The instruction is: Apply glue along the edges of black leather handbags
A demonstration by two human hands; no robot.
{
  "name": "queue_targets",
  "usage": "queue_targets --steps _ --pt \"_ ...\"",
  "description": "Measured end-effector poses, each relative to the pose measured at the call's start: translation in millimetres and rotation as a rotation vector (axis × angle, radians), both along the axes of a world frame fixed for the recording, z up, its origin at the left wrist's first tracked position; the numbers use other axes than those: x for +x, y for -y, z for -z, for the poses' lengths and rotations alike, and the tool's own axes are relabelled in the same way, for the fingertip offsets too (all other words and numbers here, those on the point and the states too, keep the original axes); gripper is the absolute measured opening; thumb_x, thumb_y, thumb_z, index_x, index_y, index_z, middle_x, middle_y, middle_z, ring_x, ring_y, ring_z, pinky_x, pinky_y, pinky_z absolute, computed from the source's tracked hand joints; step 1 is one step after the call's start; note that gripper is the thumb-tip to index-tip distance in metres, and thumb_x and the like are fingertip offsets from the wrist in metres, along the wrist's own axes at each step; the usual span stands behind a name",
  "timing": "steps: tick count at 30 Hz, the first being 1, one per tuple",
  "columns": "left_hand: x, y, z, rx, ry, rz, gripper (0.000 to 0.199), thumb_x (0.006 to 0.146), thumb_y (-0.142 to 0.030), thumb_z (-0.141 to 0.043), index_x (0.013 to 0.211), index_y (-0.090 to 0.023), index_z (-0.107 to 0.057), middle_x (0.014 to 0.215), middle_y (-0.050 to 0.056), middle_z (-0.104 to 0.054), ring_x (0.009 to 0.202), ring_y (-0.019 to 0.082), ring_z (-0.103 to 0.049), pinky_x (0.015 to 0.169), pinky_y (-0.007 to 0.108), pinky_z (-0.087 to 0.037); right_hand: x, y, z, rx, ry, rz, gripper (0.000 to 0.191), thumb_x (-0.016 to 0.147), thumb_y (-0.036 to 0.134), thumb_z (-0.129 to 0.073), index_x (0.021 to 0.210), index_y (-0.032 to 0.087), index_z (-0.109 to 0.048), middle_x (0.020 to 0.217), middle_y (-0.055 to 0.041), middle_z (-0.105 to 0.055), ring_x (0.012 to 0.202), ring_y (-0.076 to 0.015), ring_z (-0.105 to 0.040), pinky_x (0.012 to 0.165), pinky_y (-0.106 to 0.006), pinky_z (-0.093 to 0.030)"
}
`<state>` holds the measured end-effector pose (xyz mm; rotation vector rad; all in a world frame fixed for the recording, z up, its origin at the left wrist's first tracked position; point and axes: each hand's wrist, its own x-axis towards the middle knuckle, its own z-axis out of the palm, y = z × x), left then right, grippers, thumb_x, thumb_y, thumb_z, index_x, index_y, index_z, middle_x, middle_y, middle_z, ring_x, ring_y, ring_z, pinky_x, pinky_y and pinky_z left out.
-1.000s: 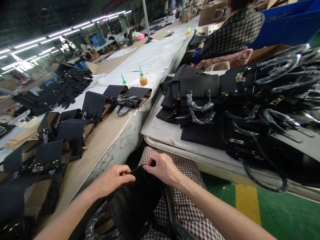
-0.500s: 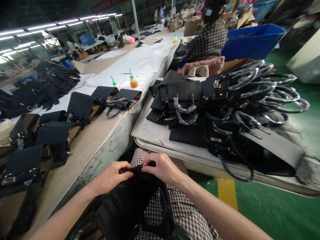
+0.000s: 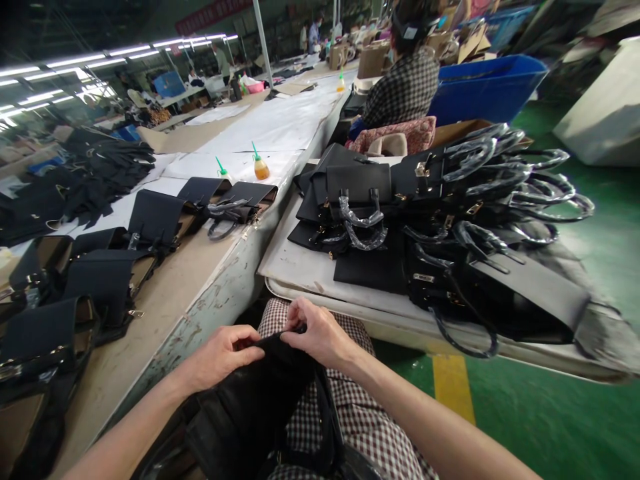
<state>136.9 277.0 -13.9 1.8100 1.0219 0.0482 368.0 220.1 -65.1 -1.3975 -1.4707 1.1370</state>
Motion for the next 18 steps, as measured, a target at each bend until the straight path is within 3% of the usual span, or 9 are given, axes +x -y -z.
queue_targets --steps 6,10,13,15,17,18 --pt "22 -10 1.6 0.144 -0.047 0.139 0.029 0.081 -0.044 -0.072 0.101 -0.023 -0.074 0.092 -0.002 -0.073 0.084 0.019 -0.063 0.072 0.024 -0.042 -7 -5 6.5 -0.059 -0.056 0.004 0.031 0.076 0.025 -0.076 0.088 0.024 -0.048 0.076 0.0032 -0.073 0.068 -0.0171 -0.067 0.064 -0.028 -0.05" --pt "39 -11 6.6 0.231 -0.063 0.229 0.015 0.085 -0.035 -0.067 0.089 -0.022 -0.073 0.08 -0.001 -0.072 0.076 0.018 -0.062 0.067 0.025 -0.039 9 -1 -2.4 -0.106 0.021 0.019 0.022 0.085 0.038 -0.069 0.094 0.022 -0.057 0.08 -0.0023 -0.076 0.077 -0.0239 -0.07 0.074 -0.036 -0.053" --pt "40 -12 4.8 0.249 -0.061 0.245 0.015 0.088 -0.03 -0.061 0.083 -0.02 -0.072 0.079 0.0 -0.071 0.075 0.018 -0.061 0.069 0.026 -0.039 26 35 -22.2 -0.148 0.083 0.068 0.045 0.094 0.051 -0.054 0.127 0.02 -0.054 0.122 -0.0146 -0.071 0.108 -0.0322 -0.067 0.092 -0.048 -0.05" --pt "39 -11 3.3 0.246 -0.066 0.241 0.017 0.088 -0.029 -0.058 0.085 -0.019 -0.071 0.08 0.001 -0.071 0.076 0.019 -0.061 0.071 0.027 -0.04 26 71 -34.8 -0.218 0.116 0.06 0.075 0.091 0.055 -0.059 0.152 0.023 -0.032 0.151 -0.0178 -0.048 0.131 -0.0365 -0.052 0.103 -0.053 -0.045" --pt "43 -10 4.0 0.22 -0.061 0.246 0.018 0.086 -0.031 -0.06 0.094 -0.019 -0.071 0.086 0.001 -0.072 0.081 0.02 -0.062 0.073 0.027 -0.042 13 105 -40.6 -0.247 0.169 0.027 0.099 0.083 0.055 -0.069 0.16 0.024 -0.015 0.162 -0.0161 -0.03 0.145 -0.0383 -0.034 0.114 -0.056 -0.035" --pt "47 -9 5.3 0.198 -0.052 0.259 0.023 0.084 -0.033 -0.064 0.101 -0.019 -0.071 0.093 0.001 -0.073 0.086 0.021 -0.063 0.076 0.027 -0.044 4 117 -40.2 -0.221 0.195 0.042 0.105 0.079 0.053 -0.073 0.16 0.022 -0.014 0.164 -0.0154 -0.025 0.148 -0.0379 -0.027 0.118 -0.056 -0.029"
